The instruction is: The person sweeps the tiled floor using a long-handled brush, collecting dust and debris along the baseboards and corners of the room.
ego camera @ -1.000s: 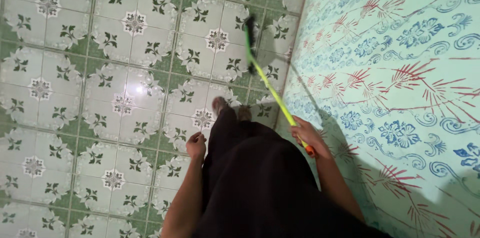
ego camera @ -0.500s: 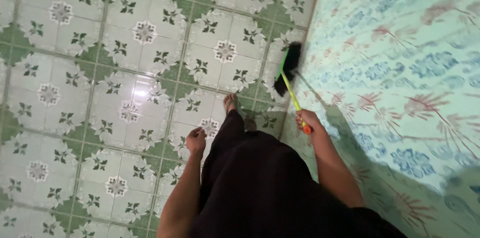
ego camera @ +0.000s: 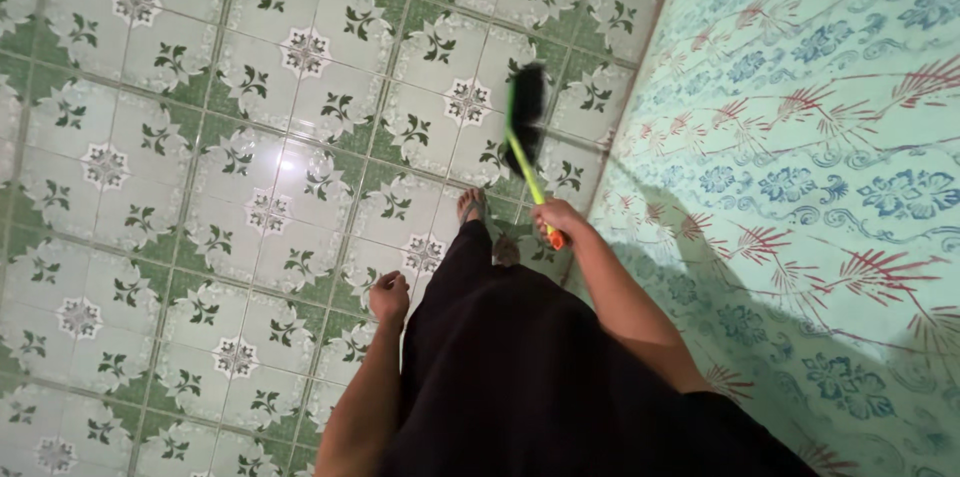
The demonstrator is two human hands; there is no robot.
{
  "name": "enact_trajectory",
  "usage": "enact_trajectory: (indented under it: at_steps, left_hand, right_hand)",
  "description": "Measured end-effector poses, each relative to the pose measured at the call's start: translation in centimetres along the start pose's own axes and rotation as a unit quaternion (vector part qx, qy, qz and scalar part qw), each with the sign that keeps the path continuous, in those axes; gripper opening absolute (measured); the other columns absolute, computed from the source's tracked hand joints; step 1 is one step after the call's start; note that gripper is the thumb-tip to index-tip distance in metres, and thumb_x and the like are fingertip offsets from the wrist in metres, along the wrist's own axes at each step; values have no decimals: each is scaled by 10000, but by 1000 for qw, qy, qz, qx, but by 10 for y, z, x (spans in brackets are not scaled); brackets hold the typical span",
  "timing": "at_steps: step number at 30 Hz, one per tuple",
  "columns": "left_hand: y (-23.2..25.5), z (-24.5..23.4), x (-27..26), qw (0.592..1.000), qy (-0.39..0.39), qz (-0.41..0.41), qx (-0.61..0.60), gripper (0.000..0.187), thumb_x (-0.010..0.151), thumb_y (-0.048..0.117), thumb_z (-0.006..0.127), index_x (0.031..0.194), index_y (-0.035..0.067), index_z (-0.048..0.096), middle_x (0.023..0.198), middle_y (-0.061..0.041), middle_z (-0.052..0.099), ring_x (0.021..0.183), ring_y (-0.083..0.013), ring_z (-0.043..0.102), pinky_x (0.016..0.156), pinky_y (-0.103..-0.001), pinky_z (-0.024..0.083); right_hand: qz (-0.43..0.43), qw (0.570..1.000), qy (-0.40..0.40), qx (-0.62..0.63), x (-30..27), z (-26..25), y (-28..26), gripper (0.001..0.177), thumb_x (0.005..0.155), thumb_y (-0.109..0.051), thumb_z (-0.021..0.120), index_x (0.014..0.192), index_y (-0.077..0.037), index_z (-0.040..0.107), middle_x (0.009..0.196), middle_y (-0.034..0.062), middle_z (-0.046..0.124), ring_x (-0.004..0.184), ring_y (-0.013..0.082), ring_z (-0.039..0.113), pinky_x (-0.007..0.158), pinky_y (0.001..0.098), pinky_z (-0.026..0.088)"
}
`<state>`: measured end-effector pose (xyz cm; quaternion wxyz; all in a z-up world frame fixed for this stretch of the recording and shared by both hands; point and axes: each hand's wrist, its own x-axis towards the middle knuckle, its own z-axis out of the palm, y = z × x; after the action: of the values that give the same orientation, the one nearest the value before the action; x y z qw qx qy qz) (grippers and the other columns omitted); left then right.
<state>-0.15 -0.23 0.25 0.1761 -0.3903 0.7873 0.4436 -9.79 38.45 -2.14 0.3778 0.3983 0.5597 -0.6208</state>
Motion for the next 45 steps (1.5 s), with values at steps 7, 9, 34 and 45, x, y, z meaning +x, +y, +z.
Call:
enact_trajectory:
  at_steps: [7,9,34,45]
  left_hand:
    - [30,16,35,998,-24,51,-28,330,899,238,695,1147,28,750,907,-126,788,820,-201,763,782,-327,569]
    - [41,22,45,998,-32,52,-28,330,896,235,697,1150,33,751,908,-124,790,822,-198,760,784,-327,567]
    - [69,43,58,996,-72,55,23,339,872,248,698,1157,73,752,925,-106,797,827,-206,756,802,-340,572]
    - [31,6,42,999,-39,32,-11,333,907,234,695,1169,34,737,960,-129,792,844,-195,770,798,-327,563]
  right_hand:
    - [-32,993,-104,-37,-42,5,-19,270,942,-84,610,1184,3,526,655,-9,484,445,83,436,380,273,344]
    - [-41,994,-100,-32,-69,1,-20,383,933,-80,605,1307,-25,541,651,-13,490,443,80,443,386,265,352]
    - [25,987,101,121,-84,-104,42,63,925,-142,548,975,-115,518,622,7,474,457,121,431,384,323,356]
    - [1,994,103,-26,5,-12,-13,121,893,-98,607,902,-19,698,704,94,642,557,178,603,478,331,475]
